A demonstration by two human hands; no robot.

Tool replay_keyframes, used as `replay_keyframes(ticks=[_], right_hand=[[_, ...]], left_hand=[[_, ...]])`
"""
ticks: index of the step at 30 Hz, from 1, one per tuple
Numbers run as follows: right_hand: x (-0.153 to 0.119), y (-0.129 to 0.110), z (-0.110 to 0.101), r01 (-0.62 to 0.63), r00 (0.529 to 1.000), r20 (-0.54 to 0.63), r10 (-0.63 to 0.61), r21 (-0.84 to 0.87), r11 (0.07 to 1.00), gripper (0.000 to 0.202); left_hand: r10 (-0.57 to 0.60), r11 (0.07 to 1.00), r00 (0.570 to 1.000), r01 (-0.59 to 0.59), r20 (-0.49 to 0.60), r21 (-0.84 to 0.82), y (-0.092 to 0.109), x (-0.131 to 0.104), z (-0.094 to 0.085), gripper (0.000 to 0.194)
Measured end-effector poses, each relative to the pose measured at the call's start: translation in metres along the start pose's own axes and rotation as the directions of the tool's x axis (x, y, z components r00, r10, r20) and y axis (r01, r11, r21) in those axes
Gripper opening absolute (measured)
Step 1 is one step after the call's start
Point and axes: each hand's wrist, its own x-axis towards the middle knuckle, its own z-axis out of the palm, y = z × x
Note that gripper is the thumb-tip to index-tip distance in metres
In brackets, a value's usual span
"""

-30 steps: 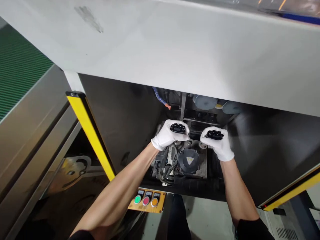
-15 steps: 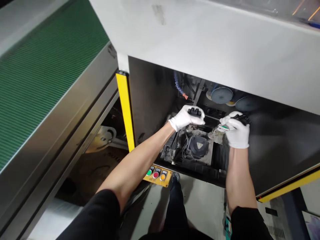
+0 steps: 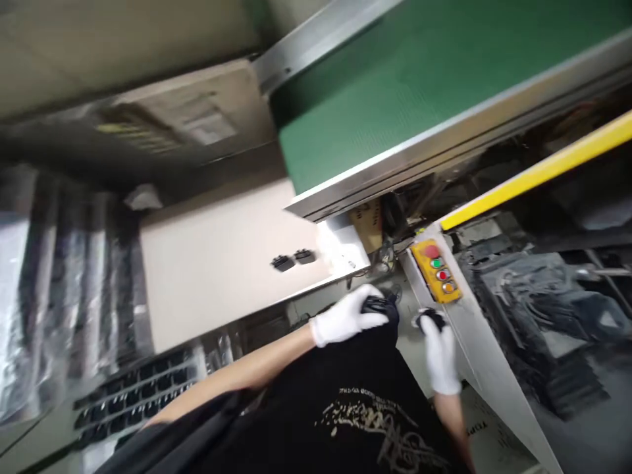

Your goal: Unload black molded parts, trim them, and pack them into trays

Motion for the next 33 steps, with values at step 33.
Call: replay_keyframes(ticks=[33], right_hand=[[0.070,-0.138,0.299,0.564,0.749,0.646,-0.147,-0.506,0.652,0.035]], left_hand=[[0.120,0.982,0.882,-0.037,-0.456,0.187,-0.130,-0.013,-0.214,0.063]])
